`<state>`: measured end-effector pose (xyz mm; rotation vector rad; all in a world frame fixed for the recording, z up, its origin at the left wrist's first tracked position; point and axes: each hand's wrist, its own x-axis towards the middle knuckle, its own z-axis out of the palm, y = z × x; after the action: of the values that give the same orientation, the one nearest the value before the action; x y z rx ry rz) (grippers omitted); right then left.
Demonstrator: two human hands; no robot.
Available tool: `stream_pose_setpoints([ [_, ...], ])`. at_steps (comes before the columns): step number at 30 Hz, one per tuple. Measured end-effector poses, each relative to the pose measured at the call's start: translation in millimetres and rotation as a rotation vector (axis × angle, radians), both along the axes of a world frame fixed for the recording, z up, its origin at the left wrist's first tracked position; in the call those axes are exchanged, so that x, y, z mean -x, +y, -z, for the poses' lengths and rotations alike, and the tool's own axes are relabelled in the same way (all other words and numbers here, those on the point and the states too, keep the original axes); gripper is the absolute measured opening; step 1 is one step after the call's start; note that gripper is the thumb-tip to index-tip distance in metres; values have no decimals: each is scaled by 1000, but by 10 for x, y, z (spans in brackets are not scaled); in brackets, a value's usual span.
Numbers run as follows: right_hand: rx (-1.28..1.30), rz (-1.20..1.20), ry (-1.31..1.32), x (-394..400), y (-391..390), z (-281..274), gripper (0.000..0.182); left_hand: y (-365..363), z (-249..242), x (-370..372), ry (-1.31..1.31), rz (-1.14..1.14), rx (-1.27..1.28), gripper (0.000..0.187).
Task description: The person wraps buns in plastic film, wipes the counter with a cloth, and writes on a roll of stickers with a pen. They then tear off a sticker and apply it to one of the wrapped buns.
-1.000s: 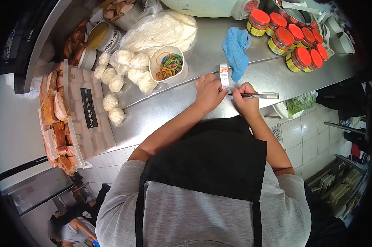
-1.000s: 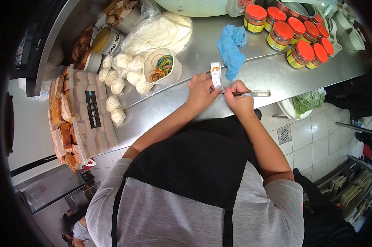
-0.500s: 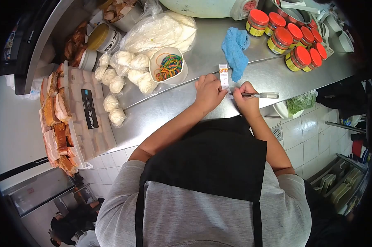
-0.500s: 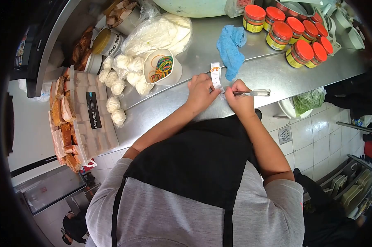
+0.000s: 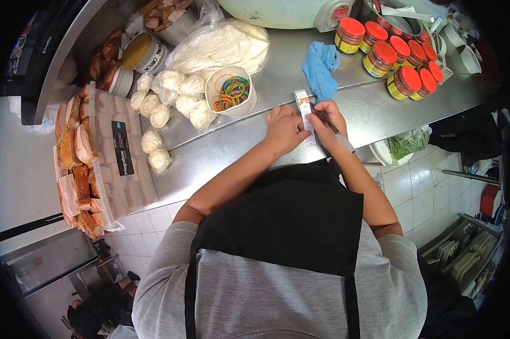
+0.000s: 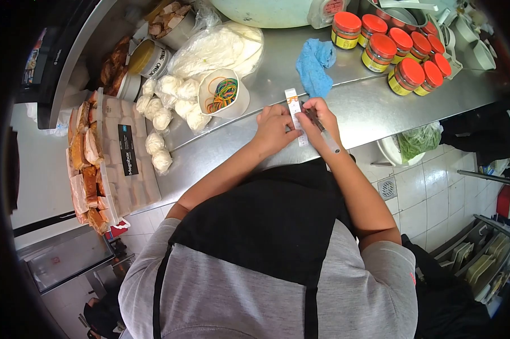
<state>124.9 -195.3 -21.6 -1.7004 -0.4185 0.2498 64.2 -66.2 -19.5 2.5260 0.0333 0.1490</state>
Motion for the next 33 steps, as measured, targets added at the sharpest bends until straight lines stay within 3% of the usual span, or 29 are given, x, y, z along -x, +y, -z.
stream_pose_setpoints([
  [6,183,-7,-189,26,7,-14,19,-118,0,150,-75,-71,-24,28],
  [9,214,-42,-191,8,-4,80,18,-138,25,154,-307,-172,-27,40],
  [10,208,-53,-177,-2,-11,117,17,-129,30,164,-270,-124,-52,39],
  [13,-157,44,-57,27,-42,112,12,-90,36,197,-193,-9,-111,39],
  [21,-213,163,307,255,-275,-36,22,-64,9,215,-194,58,-86,42],
  [33,34,207,36,299,-196,162,23,-63,21,201,-200,63,-79,46],
])
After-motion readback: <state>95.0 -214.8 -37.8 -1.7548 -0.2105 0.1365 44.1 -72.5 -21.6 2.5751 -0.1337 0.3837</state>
